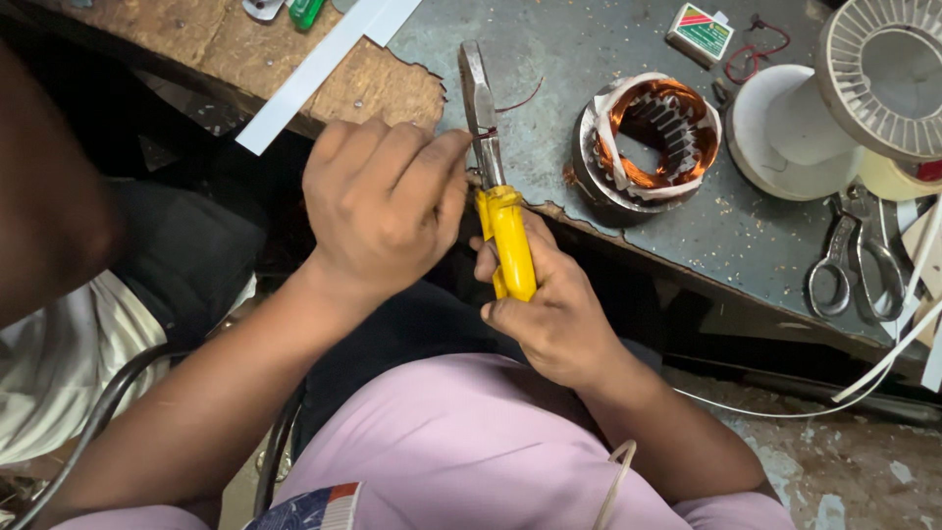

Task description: The person twists a short copper wire by hand, then uses yellow-handled pliers to strip the insulation from the wire ends. The person continues to twist and adjust the wire ends with the pliers. A partially assembled copper coil and other tools are visible on the workbench.

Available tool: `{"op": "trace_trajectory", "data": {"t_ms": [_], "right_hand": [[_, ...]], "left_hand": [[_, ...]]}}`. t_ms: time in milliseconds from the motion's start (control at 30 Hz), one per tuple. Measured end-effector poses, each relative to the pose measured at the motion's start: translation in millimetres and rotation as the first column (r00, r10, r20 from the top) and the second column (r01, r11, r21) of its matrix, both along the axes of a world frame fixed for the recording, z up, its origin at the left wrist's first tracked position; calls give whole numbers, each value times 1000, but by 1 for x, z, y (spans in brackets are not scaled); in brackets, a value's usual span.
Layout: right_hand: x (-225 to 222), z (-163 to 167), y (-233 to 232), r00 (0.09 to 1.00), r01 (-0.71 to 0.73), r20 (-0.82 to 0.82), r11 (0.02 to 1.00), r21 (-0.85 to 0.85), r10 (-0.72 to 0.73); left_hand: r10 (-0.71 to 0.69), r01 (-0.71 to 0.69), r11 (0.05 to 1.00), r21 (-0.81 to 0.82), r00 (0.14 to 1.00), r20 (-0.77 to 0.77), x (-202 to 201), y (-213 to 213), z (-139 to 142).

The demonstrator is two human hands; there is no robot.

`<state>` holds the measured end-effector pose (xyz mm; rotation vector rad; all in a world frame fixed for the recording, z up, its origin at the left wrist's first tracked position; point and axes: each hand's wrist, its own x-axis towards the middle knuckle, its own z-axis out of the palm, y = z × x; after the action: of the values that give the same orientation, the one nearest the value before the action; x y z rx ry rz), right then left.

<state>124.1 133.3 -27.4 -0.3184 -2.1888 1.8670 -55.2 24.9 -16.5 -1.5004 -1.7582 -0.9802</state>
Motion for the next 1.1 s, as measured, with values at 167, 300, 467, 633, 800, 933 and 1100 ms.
{"op": "trace_trajectory", "data": {"t_ms": [167, 300, 467, 633, 800, 933, 1100], "right_hand": [[4, -1, 0, 1000, -3, 19, 997, -78, 5], [5, -4, -1, 1000, -14, 3, 977, -214, 15], [4, -7, -4, 999, -19, -40, 965, -260, 9], [4, -3, -4, 1000, 4, 21, 932, -363, 3], [2, 1, -1, 1000, -20, 15, 920, -391, 28], [3, 3, 1, 998, -17, 49, 898, -439, 43], [3, 7, 2, 998, -17, 44, 913, -408, 38]], "left_hand": [[37, -37, 999, -5, 998, -44, 2, 2, -2], [34, -35, 999, -17, 997, -72, 2, 2, -1], [25, -26, 999, -28, 999, -21, 3, 1, 1], [-20, 24, 999, -46, 996, 83, 3, 0, 4], [-44, 51, 996, -76, 995, 93, -1, -1, 7], [-51, 61, 995, -80, 992, 118, -3, -1, 8], [-65, 82, 993, -84, 980, 186, -3, -1, 8]]}}
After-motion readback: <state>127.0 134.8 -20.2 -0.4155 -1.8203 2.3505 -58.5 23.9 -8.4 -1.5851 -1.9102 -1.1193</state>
